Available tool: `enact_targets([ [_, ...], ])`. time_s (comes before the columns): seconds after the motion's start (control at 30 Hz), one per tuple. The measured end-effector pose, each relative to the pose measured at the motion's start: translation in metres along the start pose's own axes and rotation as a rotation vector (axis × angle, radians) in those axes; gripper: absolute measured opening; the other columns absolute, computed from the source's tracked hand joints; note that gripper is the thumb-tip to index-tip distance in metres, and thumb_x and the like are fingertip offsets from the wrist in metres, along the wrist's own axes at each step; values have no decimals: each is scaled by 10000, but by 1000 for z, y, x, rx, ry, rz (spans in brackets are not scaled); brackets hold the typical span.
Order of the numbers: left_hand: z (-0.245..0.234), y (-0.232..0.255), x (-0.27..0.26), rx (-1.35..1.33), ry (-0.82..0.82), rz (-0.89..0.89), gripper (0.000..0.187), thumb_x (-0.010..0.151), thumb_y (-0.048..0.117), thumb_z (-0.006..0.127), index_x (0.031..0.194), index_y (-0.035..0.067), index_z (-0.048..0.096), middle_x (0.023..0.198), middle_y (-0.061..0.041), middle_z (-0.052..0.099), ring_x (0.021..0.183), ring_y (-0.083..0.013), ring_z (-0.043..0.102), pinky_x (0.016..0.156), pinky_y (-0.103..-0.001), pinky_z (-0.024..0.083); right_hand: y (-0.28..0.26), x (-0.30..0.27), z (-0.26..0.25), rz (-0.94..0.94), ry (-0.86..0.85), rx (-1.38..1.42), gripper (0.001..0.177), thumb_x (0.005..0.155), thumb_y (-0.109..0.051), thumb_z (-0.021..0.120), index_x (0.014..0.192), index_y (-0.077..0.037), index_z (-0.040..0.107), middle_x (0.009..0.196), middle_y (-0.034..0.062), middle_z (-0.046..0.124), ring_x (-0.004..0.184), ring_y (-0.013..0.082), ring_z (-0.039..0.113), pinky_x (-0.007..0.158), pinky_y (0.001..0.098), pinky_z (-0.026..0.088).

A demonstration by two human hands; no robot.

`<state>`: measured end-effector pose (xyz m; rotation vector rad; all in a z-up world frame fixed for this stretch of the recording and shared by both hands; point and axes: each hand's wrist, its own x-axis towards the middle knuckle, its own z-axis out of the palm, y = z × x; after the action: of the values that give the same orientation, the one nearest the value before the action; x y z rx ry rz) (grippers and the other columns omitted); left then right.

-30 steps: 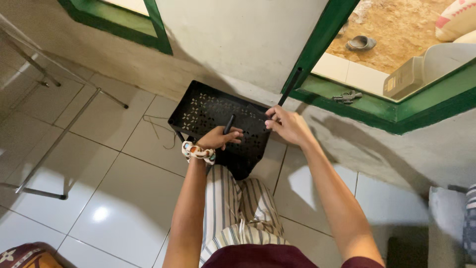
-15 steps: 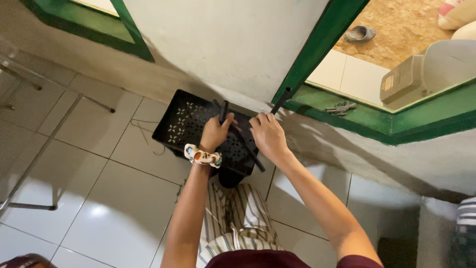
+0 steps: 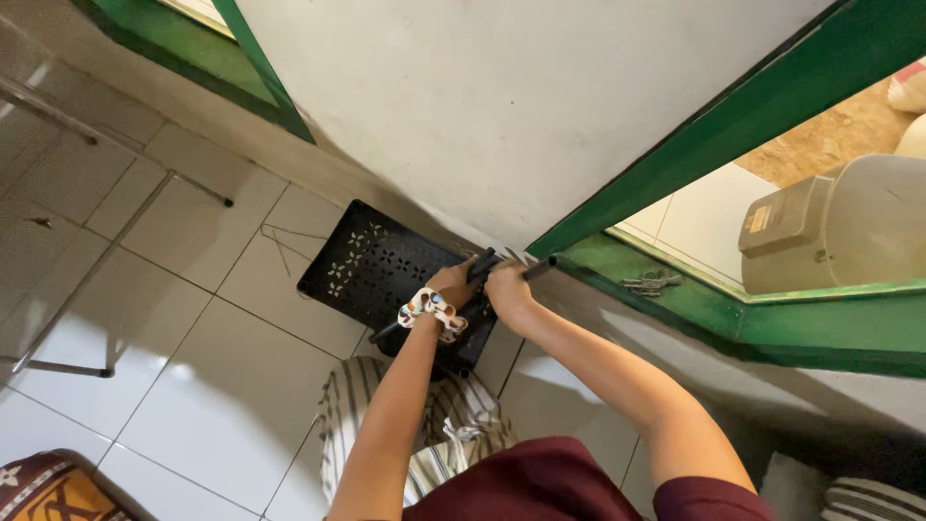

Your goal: The person assembles a small black plastic stool by inserting metal legs into the seat base. They handle the seat, legs, and a small box, then secure the legs into place.

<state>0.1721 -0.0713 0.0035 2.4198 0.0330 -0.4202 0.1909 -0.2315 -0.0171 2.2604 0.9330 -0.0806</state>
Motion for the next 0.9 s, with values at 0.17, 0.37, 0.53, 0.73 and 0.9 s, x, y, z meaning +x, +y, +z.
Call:
enact_targets([
  [0.17,13,-7,14,24,-13,-61,556,922,439,658,1431,253,533,1075,-242,715,997,-435,683,854,-535,548,-1,6,9,-33,-73,39,243,826,-268,660,885,-86,810,862,104,745,865,347,677,533,470,544],
  [0.37,24,-4,22,72,-73,-109,550,946,562,610,1347,204,491,1073,-222,720,979,-440,709,801,-550,581,-2,-14,-15,6,-153,127,161,849,-216,670,858,-118,798,832,70,750,833,280,713,561,417,512],
  [0.53,20,-2,22,119,-9,-104,545,932,567,628,1312,195,509,1061,-224,725,985,-440,705,797,-548,577,-1,-13,-39,-46,-283,194,126,834,-172,709,898,-127,807,860,19,771,817,226,744,573,382,498],
  [0.73,25,-2,15,144,-71,-109,562,959,608,605,1268,147,519,1040,-217,740,975,-428,726,781,-532,598,-5,-1,-31,132,-404,367,217,812,-184,734,1003,-132,824,976,53,761,909,255,724,596,414,552],
  [0.9,21,-2,34,65,-43,-88,574,941,601,600,1315,179,490,1029,-222,736,960,-437,721,764,-557,582,0,11,-27,241,-398,346,213,845,-185,700,1018,-120,805,995,74,748,963,283,722,601,435,577],
])
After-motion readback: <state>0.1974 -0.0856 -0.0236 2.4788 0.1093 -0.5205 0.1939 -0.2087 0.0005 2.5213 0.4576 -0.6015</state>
